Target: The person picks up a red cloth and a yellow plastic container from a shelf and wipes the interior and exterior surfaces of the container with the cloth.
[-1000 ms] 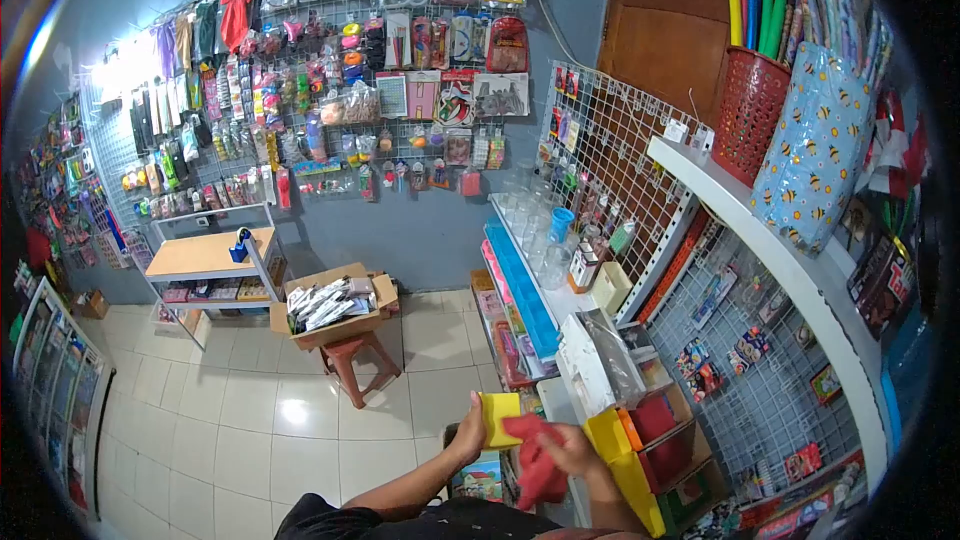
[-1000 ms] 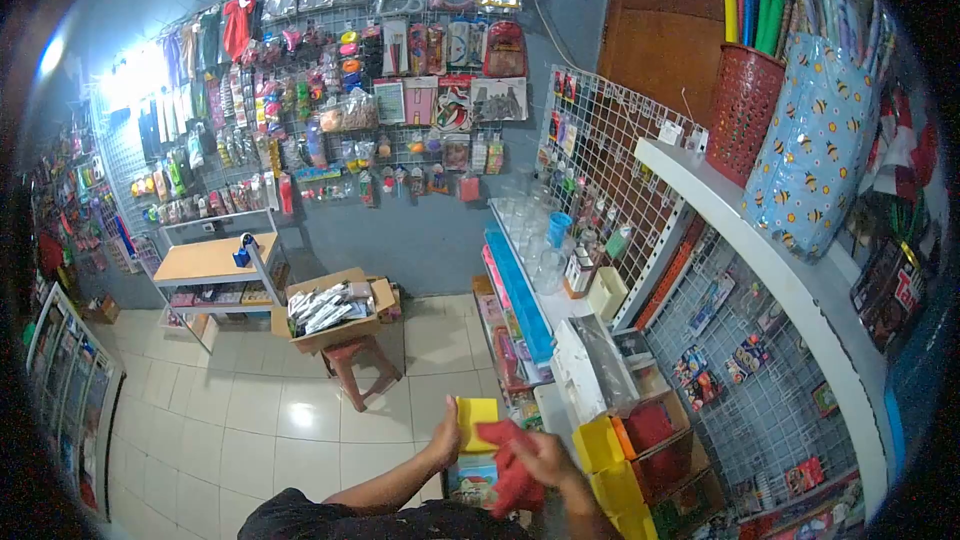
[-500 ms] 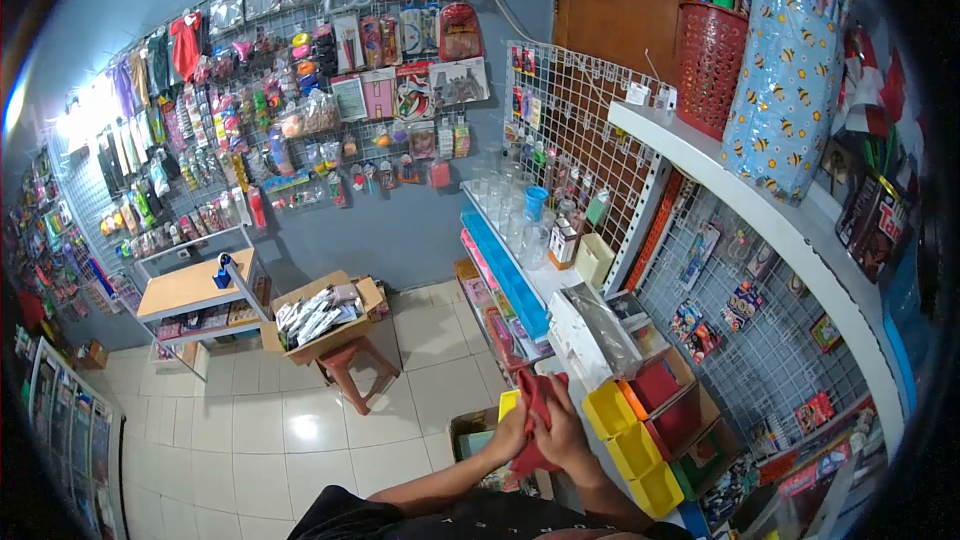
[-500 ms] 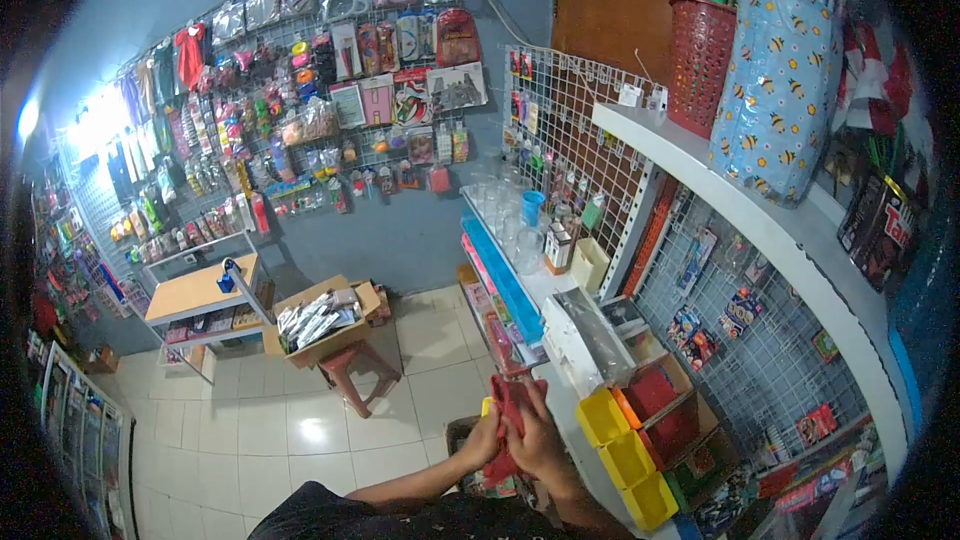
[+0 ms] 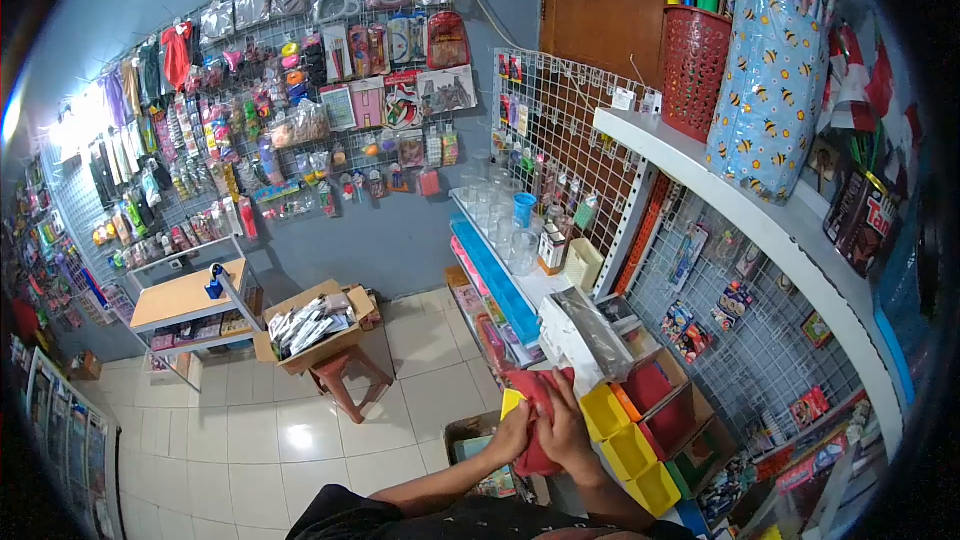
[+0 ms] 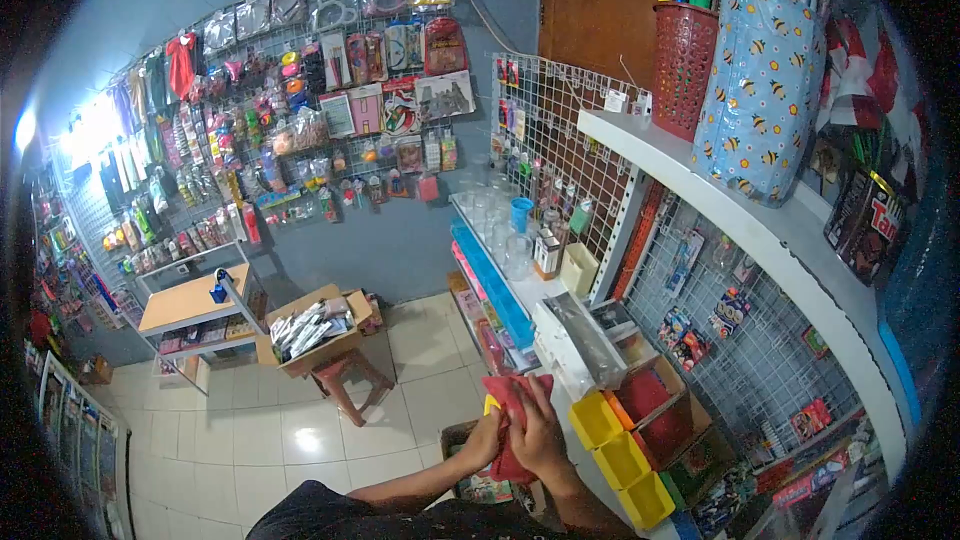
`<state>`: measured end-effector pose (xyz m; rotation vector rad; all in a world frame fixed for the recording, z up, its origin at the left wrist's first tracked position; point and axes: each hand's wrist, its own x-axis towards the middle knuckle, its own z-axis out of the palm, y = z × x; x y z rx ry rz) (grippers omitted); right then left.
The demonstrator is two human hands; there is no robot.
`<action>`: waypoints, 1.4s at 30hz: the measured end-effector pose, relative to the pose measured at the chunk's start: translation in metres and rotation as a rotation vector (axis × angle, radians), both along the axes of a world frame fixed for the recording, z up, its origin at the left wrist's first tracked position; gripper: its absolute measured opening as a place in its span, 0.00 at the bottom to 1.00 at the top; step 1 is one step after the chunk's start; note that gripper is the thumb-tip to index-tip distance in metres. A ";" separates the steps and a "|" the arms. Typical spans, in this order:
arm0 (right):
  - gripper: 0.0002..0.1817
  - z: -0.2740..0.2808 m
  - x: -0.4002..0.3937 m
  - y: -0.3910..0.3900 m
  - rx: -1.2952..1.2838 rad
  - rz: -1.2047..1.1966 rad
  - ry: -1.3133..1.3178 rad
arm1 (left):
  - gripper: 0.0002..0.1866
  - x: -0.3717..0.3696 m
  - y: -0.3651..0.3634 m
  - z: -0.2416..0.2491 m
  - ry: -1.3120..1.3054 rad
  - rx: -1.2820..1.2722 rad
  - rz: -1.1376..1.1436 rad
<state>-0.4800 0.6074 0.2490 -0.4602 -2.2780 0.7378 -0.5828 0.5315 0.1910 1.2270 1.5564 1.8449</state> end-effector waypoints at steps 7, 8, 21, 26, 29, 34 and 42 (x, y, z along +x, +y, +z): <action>0.28 -0.010 0.000 -0.032 0.155 0.114 0.014 | 0.41 -0.035 -0.009 0.034 -0.167 -0.056 0.015; 0.28 -0.013 0.002 -0.034 0.147 0.118 0.017 | 0.42 -0.036 -0.018 0.050 -0.226 -0.103 -0.015; 0.32 -0.019 -0.002 -0.028 0.164 0.186 0.031 | 0.43 -0.050 -0.008 0.007 -0.282 -0.076 -0.005; 0.36 -0.020 0.000 -0.026 0.124 0.212 -0.039 | 0.45 -0.046 -0.016 0.005 -0.231 -0.211 0.049; 0.37 -0.006 -0.008 -0.018 0.078 0.138 -0.058 | 0.43 -0.028 -0.022 0.019 -0.253 -0.184 -0.041; 0.34 0.000 -0.010 -0.004 0.017 0.076 0.005 | 0.40 -0.017 -0.013 0.010 -0.193 -0.048 -0.011; 0.23 -0.038 0.005 -0.002 -0.218 -0.034 0.133 | 0.35 -0.051 -0.005 -0.010 -0.228 -0.061 0.059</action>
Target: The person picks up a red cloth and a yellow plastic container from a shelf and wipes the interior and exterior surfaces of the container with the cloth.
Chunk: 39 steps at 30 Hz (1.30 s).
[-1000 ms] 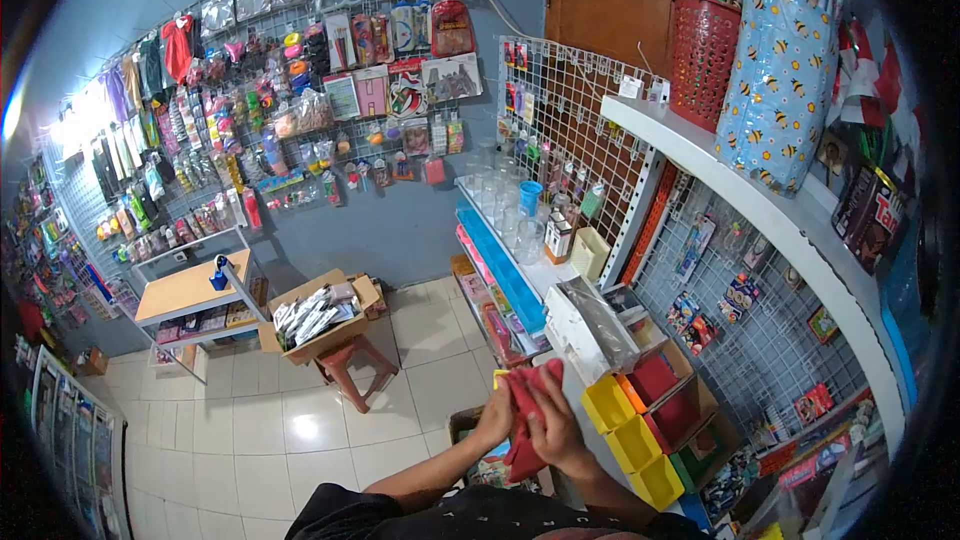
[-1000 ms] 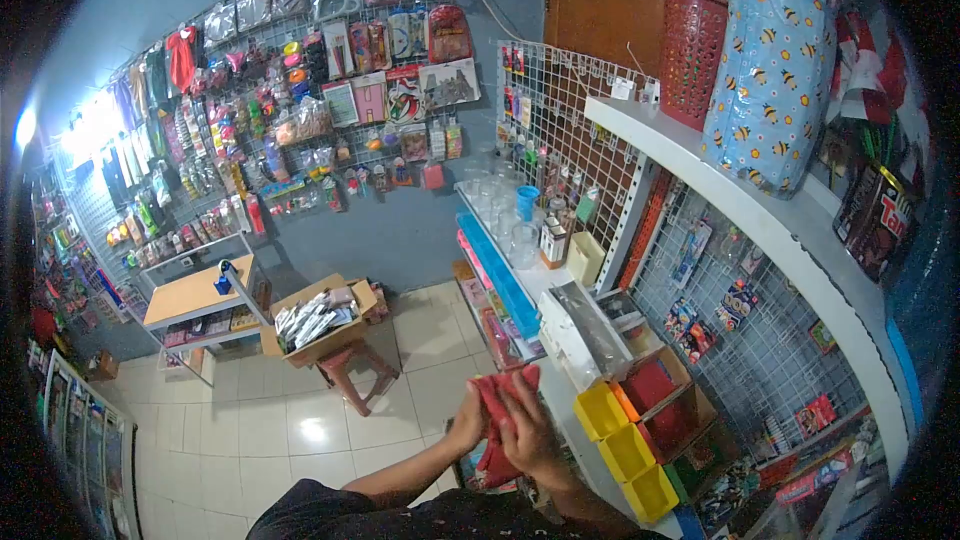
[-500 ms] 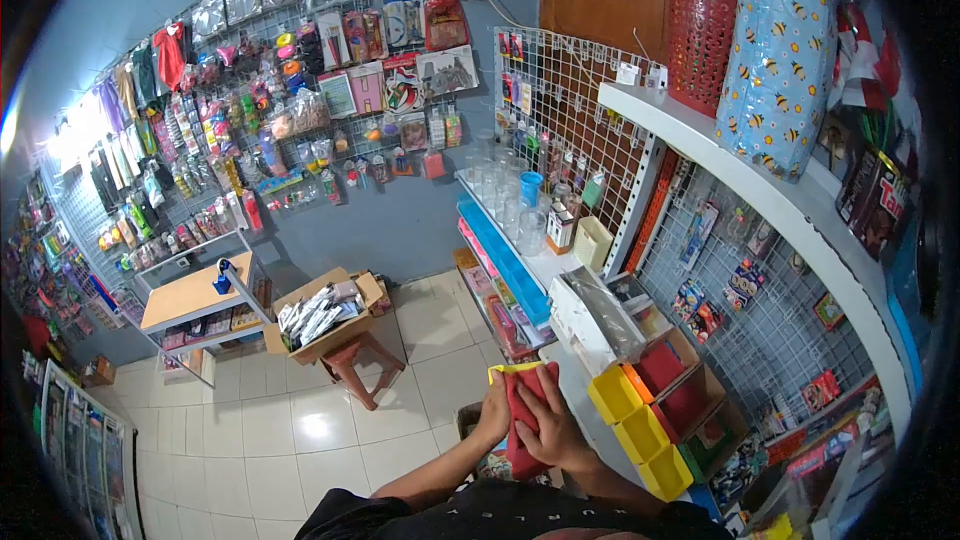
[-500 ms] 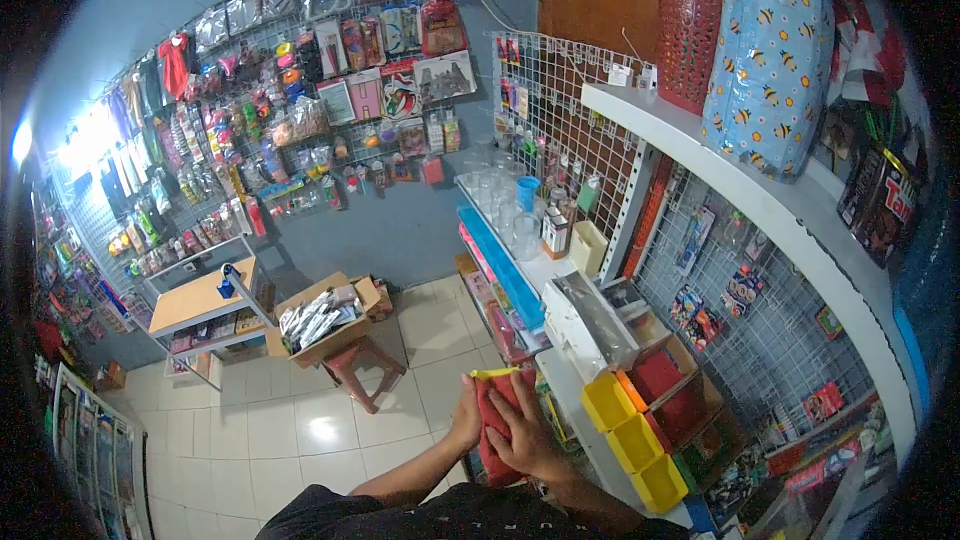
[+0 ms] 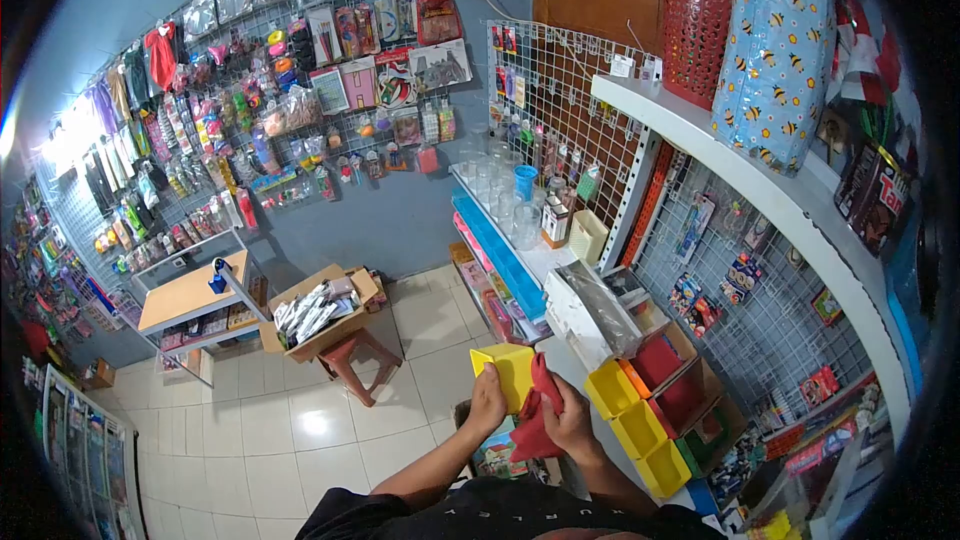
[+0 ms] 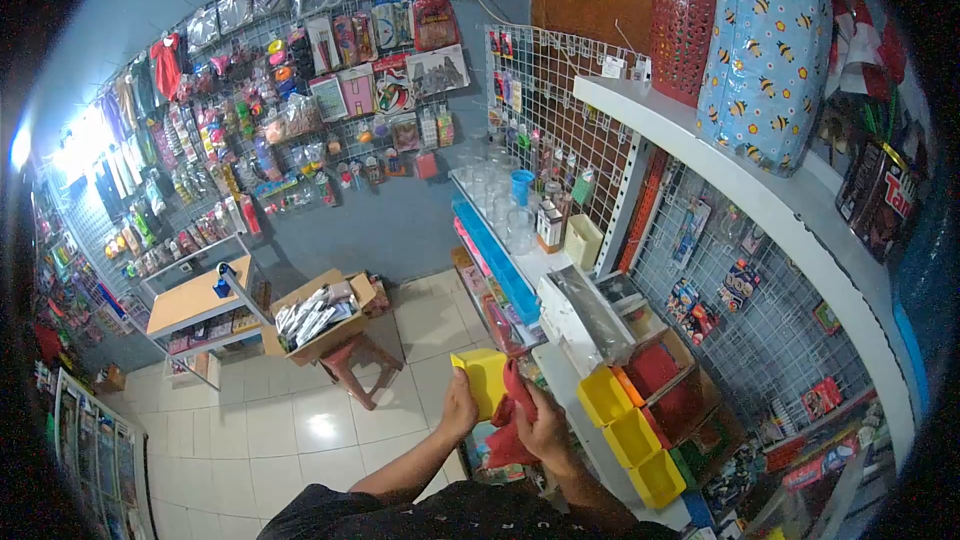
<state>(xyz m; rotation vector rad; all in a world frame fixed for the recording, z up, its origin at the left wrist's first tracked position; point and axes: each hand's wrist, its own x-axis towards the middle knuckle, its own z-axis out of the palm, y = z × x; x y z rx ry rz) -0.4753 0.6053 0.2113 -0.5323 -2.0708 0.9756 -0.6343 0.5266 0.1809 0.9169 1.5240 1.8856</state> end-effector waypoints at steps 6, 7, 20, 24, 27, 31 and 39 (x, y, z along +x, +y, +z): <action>0.24 -0.016 0.027 0.015 -0.232 -0.060 0.123 | 0.29 -0.012 0.002 0.010 0.069 0.089 0.131; 0.25 -0.017 0.030 0.018 -0.190 -0.104 0.174 | 0.28 -0.007 0.002 0.013 0.037 0.125 0.139; 0.28 0.000 0.015 0.001 0.200 0.000 -0.027 | 0.40 0.029 0.010 0.023 -0.945 0.069 -0.457; 0.24 0.004 0.009 -0.002 0.316 0.033 0.042 | 0.35 0.013 0.015 0.006 -0.911 -0.005 -0.494; 0.21 0.020 0.002 -0.006 0.203 0.041 0.029 | 0.30 0.012 0.009 0.005 -0.818 -0.010 -0.469; 0.19 0.025 -0.009 0.016 -0.032 0.081 -0.075 | 0.32 0.028 0.008 -0.019 -0.318 -0.112 -0.352; 0.36 0.024 -0.010 -0.041 0.222 0.070 -0.274 | 0.41 0.010 -0.003 0.050 -0.690 0.014 -0.184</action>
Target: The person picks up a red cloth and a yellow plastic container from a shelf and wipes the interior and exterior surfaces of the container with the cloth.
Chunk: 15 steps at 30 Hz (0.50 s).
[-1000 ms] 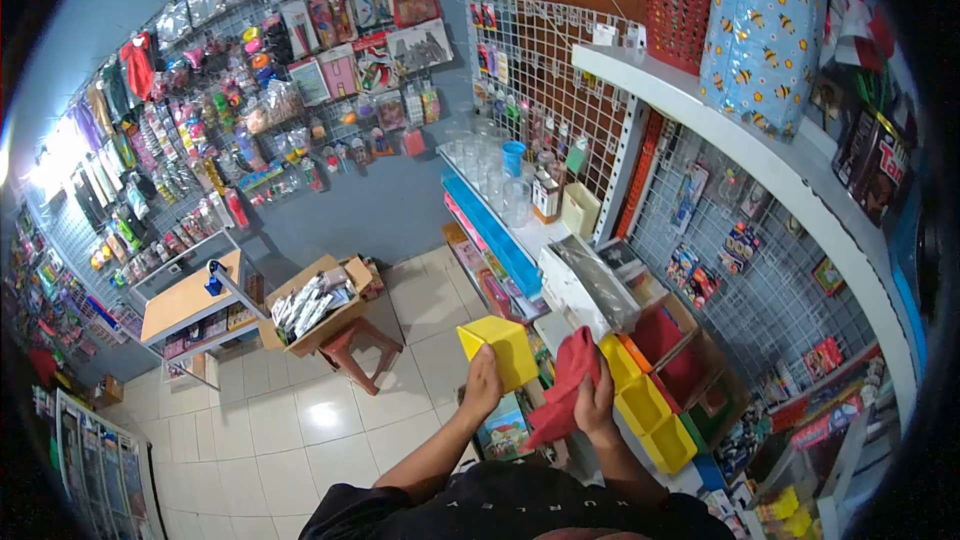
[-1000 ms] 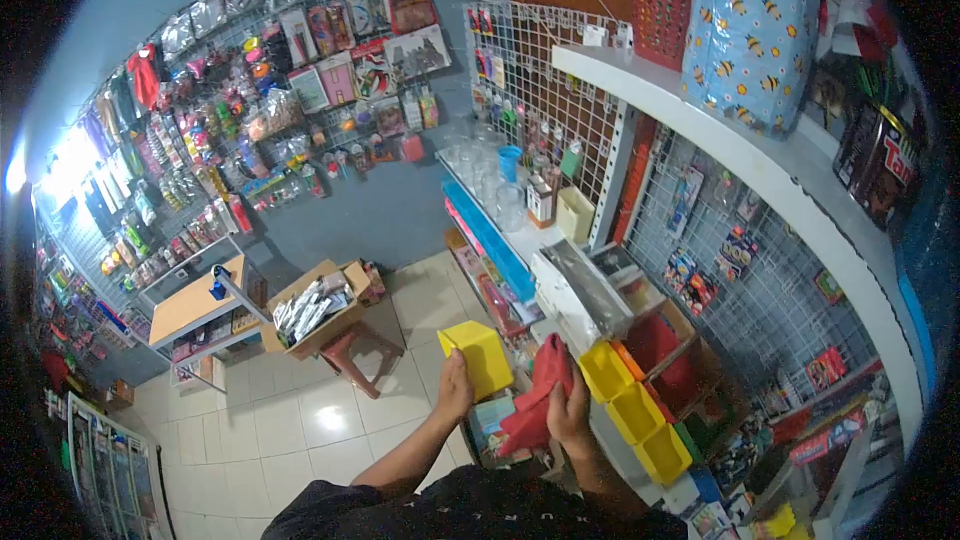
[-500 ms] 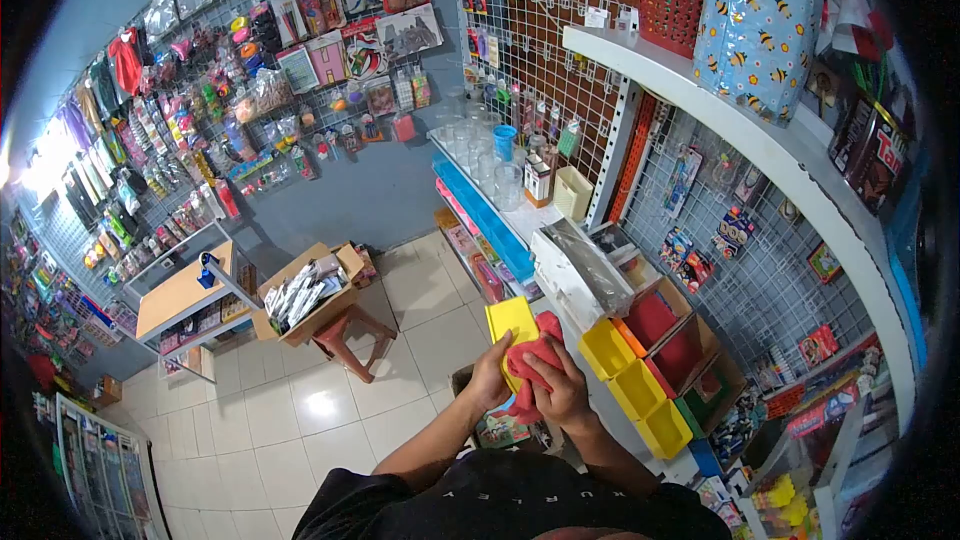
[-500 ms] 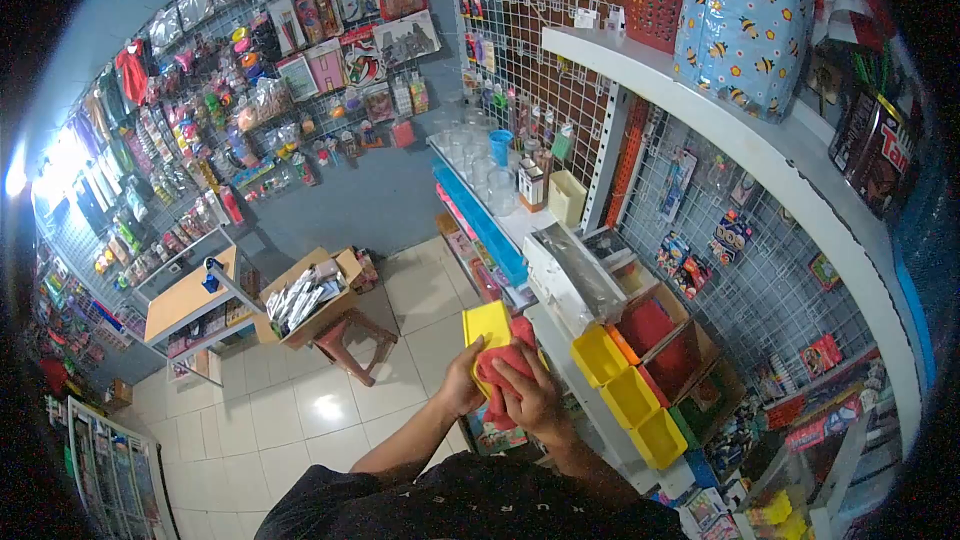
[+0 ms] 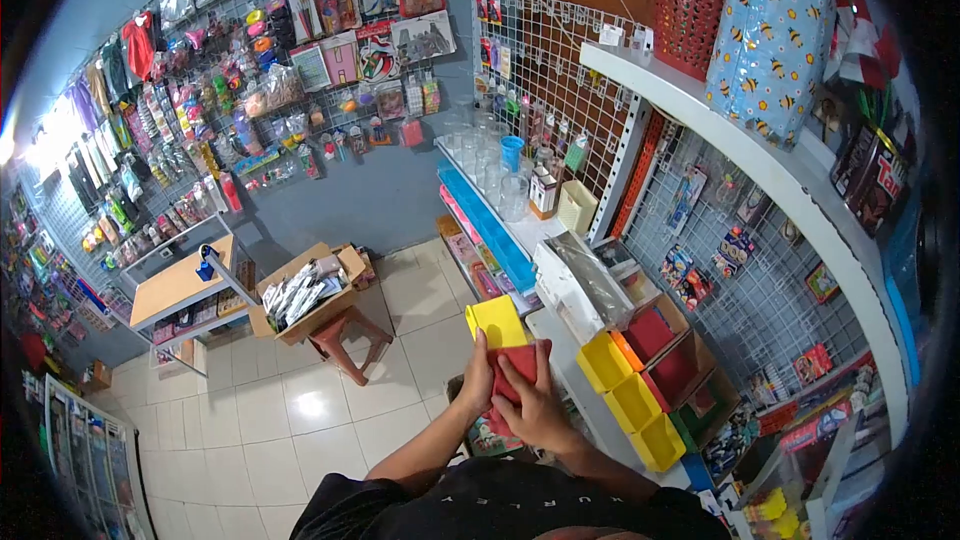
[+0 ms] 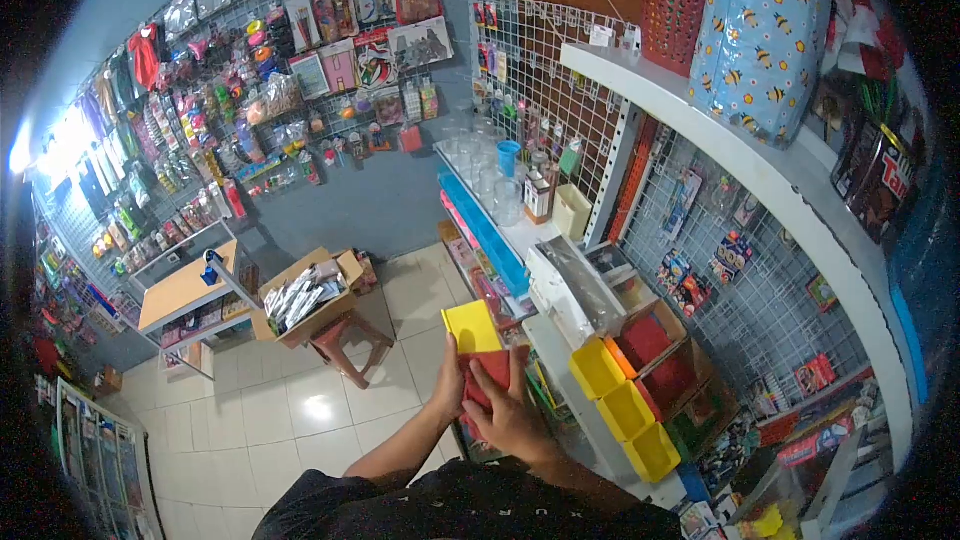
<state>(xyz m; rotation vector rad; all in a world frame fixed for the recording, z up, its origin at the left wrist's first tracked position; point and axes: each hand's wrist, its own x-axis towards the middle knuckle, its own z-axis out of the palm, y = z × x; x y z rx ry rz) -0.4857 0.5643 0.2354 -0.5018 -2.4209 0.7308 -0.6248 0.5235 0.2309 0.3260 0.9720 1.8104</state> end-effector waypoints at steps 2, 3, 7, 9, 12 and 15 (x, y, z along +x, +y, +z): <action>0.35 -0.002 -0.001 0.006 -0.024 -0.003 -0.015 | 0.41 0.003 0.001 -0.012 0.045 -0.013 -0.019; 0.34 -0.003 -0.002 0.014 -0.004 -0.012 -0.026 | 0.41 0.007 0.000 -0.018 0.064 -0.024 -0.027; 0.32 0.006 -0.006 0.038 -0.105 -0.091 -0.064 | 0.39 0.031 0.005 -0.039 0.070 0.002 -0.029; 0.33 0.009 -0.006 0.038 -0.162 -0.120 -0.066 | 0.36 0.033 0.010 -0.054 0.041 -0.044 -0.047; 0.34 -0.002 -0.004 0.027 -0.019 -0.113 0.024 | 0.30 0.029 0.007 -0.036 0.120 -0.061 -0.039; 0.32 -0.014 0.001 0.029 -0.053 -0.038 0.029 | 0.27 0.027 0.006 -0.023 0.051 -0.031 -0.040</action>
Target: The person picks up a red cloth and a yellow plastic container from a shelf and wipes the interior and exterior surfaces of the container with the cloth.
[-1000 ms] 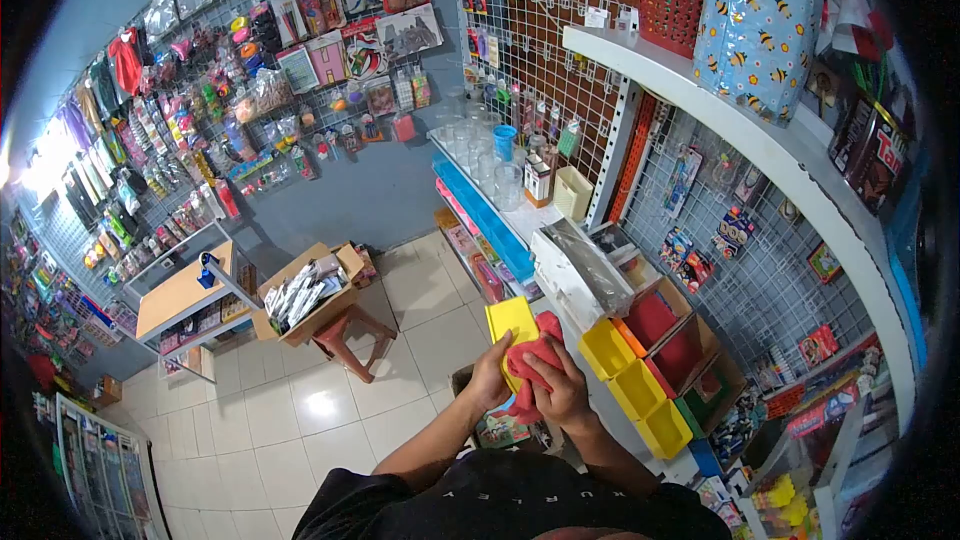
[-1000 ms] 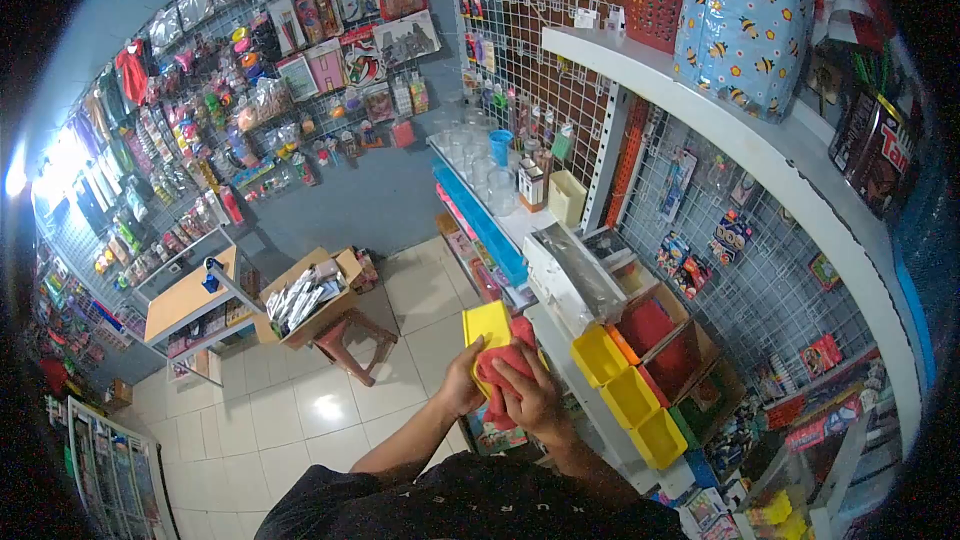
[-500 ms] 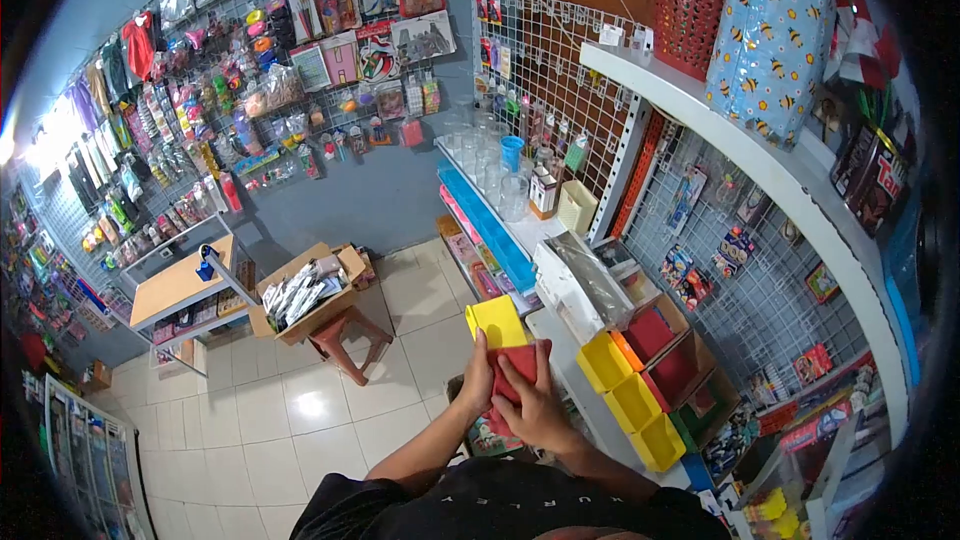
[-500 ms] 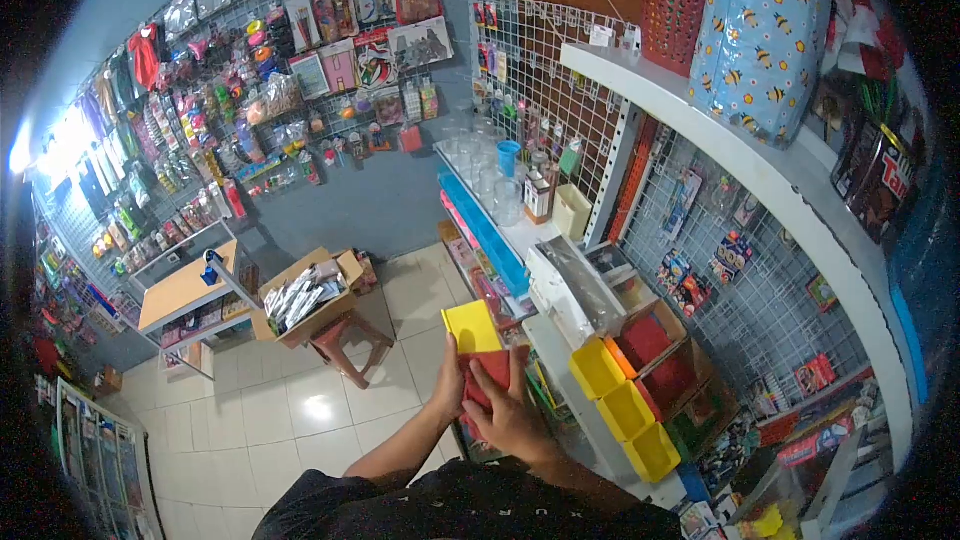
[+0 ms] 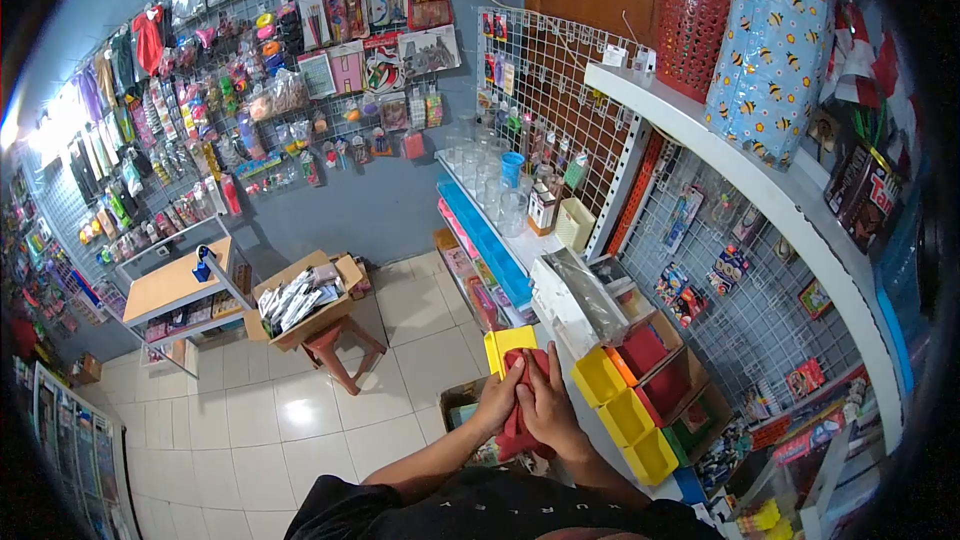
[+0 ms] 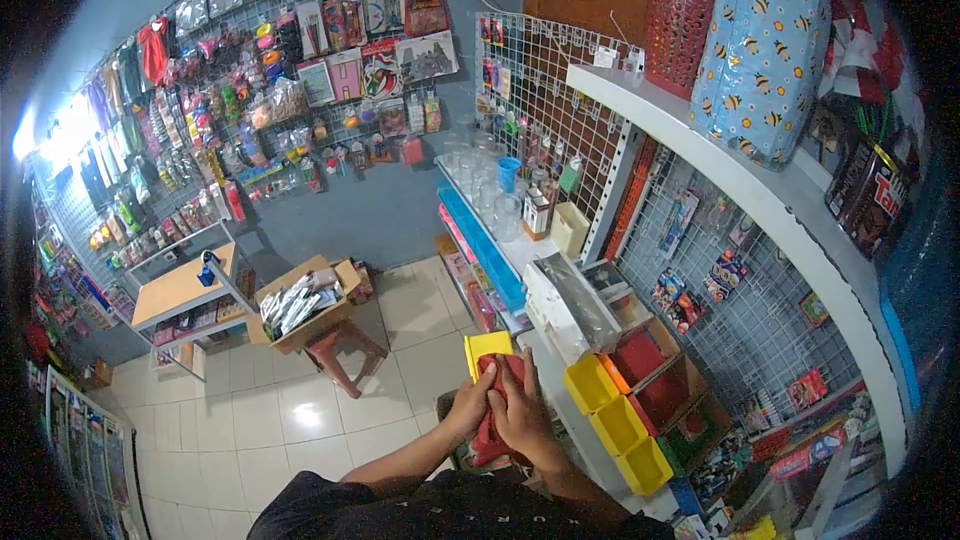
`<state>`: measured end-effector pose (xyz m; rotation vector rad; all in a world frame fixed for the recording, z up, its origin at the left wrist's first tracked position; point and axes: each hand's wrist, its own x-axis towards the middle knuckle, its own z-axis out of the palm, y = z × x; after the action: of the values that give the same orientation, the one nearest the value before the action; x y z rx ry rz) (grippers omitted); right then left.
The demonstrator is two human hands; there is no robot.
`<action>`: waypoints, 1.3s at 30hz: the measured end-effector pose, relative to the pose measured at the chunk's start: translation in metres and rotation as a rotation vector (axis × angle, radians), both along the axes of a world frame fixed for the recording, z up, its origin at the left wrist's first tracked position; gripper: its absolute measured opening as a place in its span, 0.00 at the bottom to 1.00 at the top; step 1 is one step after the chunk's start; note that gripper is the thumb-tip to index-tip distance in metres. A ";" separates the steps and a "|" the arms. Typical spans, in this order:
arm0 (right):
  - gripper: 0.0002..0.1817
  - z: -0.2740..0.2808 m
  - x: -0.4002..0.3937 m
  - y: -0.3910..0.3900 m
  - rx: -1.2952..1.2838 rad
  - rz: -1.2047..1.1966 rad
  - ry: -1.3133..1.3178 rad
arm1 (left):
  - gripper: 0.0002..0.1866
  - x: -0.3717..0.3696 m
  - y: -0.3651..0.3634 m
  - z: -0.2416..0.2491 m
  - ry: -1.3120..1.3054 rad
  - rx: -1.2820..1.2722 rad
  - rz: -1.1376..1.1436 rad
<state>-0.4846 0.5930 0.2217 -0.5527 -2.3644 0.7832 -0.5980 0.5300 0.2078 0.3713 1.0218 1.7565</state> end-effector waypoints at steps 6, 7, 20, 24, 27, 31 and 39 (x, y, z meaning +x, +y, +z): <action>0.33 0.010 0.013 0.017 -0.168 0.153 0.099 | 0.24 0.001 -0.001 0.002 -0.056 0.006 0.047; 0.33 -0.003 0.011 0.023 -0.435 0.199 0.246 | 0.23 -0.001 -0.001 0.002 -0.119 0.014 0.061; 0.47 0.034 -0.004 0.012 -0.161 -0.082 0.056 | 0.33 0.012 -0.020 -0.023 0.739 -0.035 -0.022; 0.49 0.011 0.001 -0.012 -0.029 0.009 0.052 | 0.34 -0.007 -0.015 -0.009 0.734 -0.043 0.231; 0.44 0.009 0.000 -0.010 -0.007 0.044 0.072 | 0.35 -0.005 -0.021 0.014 0.788 -0.019 0.240; 0.35 0.029 -0.013 0.001 -0.032 0.016 0.087 | 0.41 -0.012 -0.021 -0.016 0.912 -0.152 0.039; 0.29 0.015 -0.011 -0.022 0.082 0.115 0.105 | 0.40 -0.027 -0.025 0.003 0.736 -0.099 0.194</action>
<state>-0.4951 0.5706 0.2364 -0.3359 -2.3352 0.7429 -0.6252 0.5047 0.2112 0.9217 1.6993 1.7594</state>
